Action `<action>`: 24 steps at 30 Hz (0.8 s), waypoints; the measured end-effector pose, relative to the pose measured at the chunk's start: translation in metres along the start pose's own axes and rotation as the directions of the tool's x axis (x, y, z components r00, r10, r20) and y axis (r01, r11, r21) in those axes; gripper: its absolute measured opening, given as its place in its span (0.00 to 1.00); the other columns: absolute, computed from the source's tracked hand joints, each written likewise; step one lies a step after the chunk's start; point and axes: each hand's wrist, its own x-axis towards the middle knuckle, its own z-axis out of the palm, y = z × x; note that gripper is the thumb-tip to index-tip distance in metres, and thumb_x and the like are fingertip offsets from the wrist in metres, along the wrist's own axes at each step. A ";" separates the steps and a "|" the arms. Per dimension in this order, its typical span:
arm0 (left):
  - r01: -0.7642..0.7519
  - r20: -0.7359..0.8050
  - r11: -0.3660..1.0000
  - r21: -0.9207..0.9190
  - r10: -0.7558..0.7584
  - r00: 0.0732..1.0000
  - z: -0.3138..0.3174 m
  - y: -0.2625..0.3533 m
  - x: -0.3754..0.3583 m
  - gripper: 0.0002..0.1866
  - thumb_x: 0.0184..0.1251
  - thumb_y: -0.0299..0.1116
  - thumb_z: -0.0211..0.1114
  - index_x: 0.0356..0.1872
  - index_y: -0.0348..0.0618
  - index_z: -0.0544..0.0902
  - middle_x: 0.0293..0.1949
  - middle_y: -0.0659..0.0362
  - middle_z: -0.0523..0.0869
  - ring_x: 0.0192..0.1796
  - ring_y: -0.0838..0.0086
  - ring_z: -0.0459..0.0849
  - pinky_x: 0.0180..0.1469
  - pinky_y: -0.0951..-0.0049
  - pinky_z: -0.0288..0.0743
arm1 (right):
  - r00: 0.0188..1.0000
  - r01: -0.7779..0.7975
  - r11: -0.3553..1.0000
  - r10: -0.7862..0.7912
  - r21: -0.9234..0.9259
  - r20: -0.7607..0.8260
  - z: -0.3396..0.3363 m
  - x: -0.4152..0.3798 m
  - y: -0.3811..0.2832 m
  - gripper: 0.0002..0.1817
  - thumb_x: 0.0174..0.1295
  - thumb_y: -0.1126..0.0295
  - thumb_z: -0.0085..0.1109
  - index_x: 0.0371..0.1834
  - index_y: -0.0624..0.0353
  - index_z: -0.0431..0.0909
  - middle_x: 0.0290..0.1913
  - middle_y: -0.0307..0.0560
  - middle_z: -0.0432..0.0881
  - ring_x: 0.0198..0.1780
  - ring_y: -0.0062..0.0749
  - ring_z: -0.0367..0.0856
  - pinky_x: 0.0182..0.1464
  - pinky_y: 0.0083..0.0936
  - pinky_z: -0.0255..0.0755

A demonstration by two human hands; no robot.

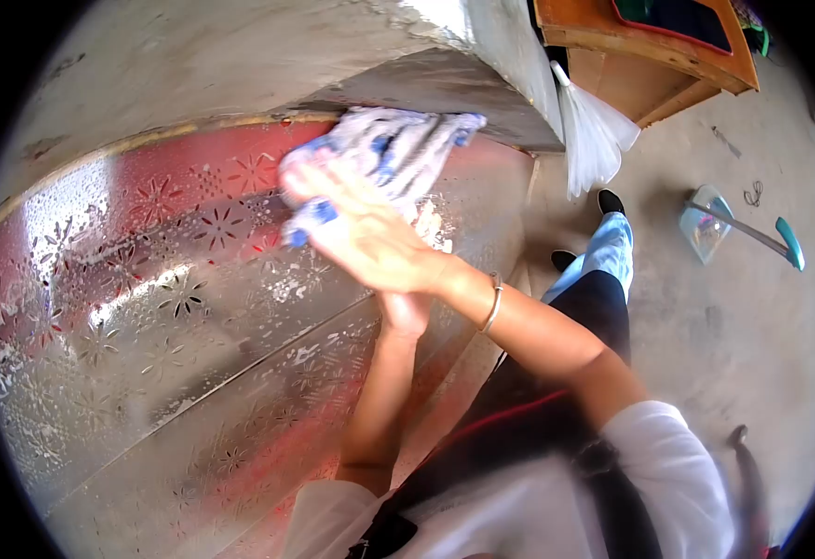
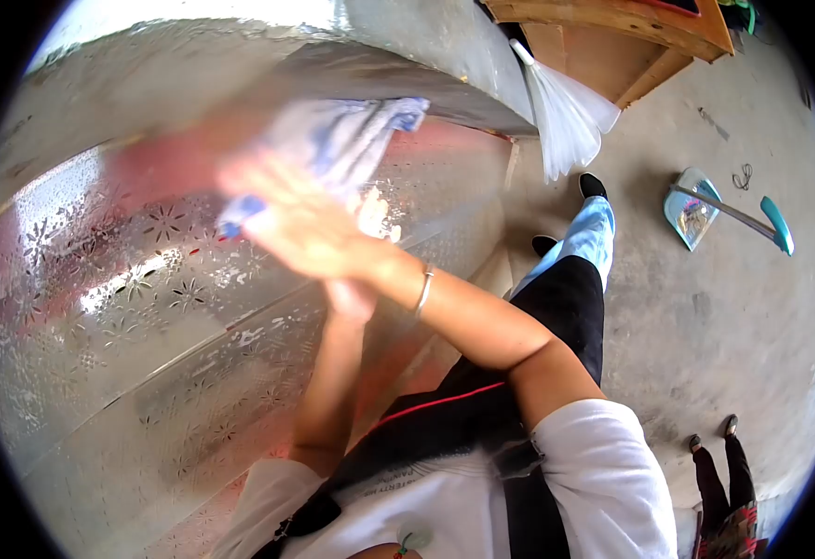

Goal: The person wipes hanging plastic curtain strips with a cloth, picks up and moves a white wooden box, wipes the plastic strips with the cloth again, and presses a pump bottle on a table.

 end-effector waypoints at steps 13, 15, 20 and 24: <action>0.022 0.129 0.991 0.135 -0.039 0.991 0.002 0.011 0.010 0.31 0.77 0.49 0.39 0.73 0.42 0.56 0.72 0.52 0.62 0.74 0.64 0.60 0.73 0.59 0.52 | 0.854 -0.452 0.845 0.503 0.287 -0.133 0.009 -0.051 0.069 0.43 0.69 0.44 0.34 0.74 0.71 0.43 0.76 0.68 0.42 0.78 0.55 0.37 0.77 0.33 0.35; -0.138 0.107 0.986 0.092 0.128 0.986 0.003 0.008 0.006 0.32 0.75 0.47 0.42 0.75 0.43 0.51 0.71 0.55 0.63 0.73 0.68 0.60 0.73 0.66 0.51 | 0.941 -0.254 0.925 0.304 0.282 -0.147 0.006 -0.036 0.006 0.38 0.69 0.46 0.39 0.73 0.64 0.48 0.74 0.67 0.47 0.77 0.59 0.40 0.76 0.39 0.39; 0.303 0.129 0.952 -0.047 -0.295 0.947 -0.051 -0.018 0.034 0.32 0.75 0.53 0.41 0.73 0.47 0.55 0.74 0.58 0.55 0.74 0.68 0.54 0.71 0.59 0.52 | 0.961 0.269 0.927 -0.276 0.260 -0.010 0.000 0.024 -0.100 0.39 0.67 0.54 0.46 0.74 0.65 0.46 0.76 0.64 0.44 0.77 0.54 0.41 0.76 0.41 0.37; 0.059 0.038 0.981 -0.185 -0.052 0.998 -0.007 -0.028 0.005 0.32 0.75 0.45 0.51 0.73 0.43 0.53 0.69 0.60 0.64 0.69 0.68 0.63 0.71 0.63 0.54 | 0.942 0.334 0.910 -0.327 -0.244 0.071 -0.003 0.070 -0.087 0.38 0.62 0.55 0.53 0.74 0.57 0.55 0.74 0.59 0.55 0.76 0.52 0.49 0.73 0.47 0.44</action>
